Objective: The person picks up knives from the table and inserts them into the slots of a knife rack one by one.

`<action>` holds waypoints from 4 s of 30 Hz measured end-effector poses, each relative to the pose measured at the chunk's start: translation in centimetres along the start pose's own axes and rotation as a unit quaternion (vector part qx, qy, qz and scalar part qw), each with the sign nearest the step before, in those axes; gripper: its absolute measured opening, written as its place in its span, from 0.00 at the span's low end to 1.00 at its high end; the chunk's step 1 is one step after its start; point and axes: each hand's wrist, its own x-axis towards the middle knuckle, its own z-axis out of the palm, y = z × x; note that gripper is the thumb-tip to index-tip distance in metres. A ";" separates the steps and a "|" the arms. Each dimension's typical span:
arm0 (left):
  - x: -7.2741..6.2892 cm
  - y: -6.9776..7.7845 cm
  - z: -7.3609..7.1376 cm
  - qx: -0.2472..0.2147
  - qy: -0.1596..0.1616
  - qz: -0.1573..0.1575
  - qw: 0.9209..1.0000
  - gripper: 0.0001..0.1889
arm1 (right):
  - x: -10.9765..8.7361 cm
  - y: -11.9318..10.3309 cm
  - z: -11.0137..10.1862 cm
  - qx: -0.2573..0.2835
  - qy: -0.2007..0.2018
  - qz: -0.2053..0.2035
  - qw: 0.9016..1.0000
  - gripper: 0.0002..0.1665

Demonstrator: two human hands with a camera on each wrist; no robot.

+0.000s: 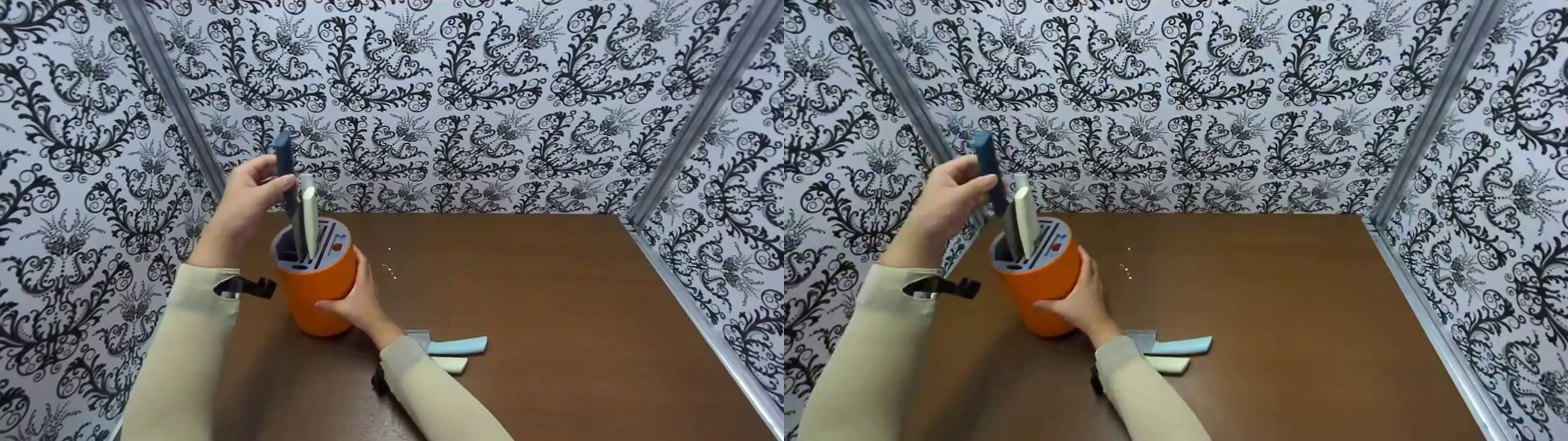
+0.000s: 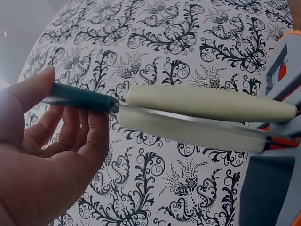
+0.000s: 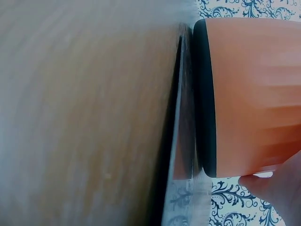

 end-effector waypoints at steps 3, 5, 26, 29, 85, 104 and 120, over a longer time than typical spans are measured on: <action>0.0 -0.1 0.2 0.013 -0.006 -0.008 1.000 0.14 | 0.0 0.0 0.1 0.004 -0.004 0.001 1.000 0.79; -0.1 -0.2 0.2 0.019 -0.007 -0.004 1.000 0.13 | -0.1 0.0 0.1 0.006 -0.011 0.001 1.000 0.79; -2.5 -0.9 0.3 0.092 -0.053 0.009 0.994 0.14 | -0.2 -0.2 -0.1 0.014 -0.009 0.023 1.000 0.79; -2.7 -1.2 0.3 0.087 -0.051 0.012 0.995 0.12 | -0.2 -0.2 -0.1 0.011 -0.006 0.021 1.000 0.79; -3.7 -0.9 1.1 0.128 0.039 0.051 0.990 0.10 | 0.1 -0.6 -0.5 -0.006 -0.017 0.033 0.999 0.78; -3.8 -3.1 1.8 0.192 0.059 -0.021 0.979 0.16 | -0.2 -0.4 -0.7 0.018 -0.016 0.019 1.000 0.75; -4.4 -5.6 2.4 0.283 0.089 -0.020 0.955 0.14 | -0.4 -0.2 -0.6 0.028 -0.016 0.017 0.999 0.72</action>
